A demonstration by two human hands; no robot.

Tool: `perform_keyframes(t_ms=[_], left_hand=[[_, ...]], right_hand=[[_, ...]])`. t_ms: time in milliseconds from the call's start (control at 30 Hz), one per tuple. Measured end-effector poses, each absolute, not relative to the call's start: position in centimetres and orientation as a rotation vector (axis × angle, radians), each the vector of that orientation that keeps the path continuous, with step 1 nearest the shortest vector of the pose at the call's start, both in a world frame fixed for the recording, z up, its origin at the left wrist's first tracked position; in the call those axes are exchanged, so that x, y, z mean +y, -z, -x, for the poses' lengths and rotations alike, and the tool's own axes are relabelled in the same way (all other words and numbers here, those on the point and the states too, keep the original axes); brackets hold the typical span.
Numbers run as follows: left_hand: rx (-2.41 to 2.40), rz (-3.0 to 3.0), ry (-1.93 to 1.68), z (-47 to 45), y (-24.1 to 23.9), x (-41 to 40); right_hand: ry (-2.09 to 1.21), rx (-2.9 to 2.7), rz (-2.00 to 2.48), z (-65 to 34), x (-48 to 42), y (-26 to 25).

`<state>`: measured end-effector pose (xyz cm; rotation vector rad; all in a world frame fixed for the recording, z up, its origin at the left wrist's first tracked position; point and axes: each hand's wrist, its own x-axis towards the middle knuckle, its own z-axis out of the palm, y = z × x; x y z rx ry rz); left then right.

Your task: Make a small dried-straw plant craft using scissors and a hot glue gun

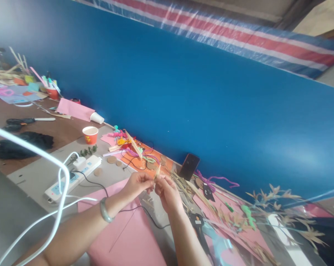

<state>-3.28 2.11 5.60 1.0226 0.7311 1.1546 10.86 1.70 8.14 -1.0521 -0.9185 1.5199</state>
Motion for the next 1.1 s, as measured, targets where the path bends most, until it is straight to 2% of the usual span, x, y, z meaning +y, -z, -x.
perform_keyframes(t_ms=[1100], left_hand=[[0.771,-0.986,-1.177,3.3,-5.8,1.9]], right_hand=[[-1.495,-0.924,1.051,-10.3,1.7,-6.8]])
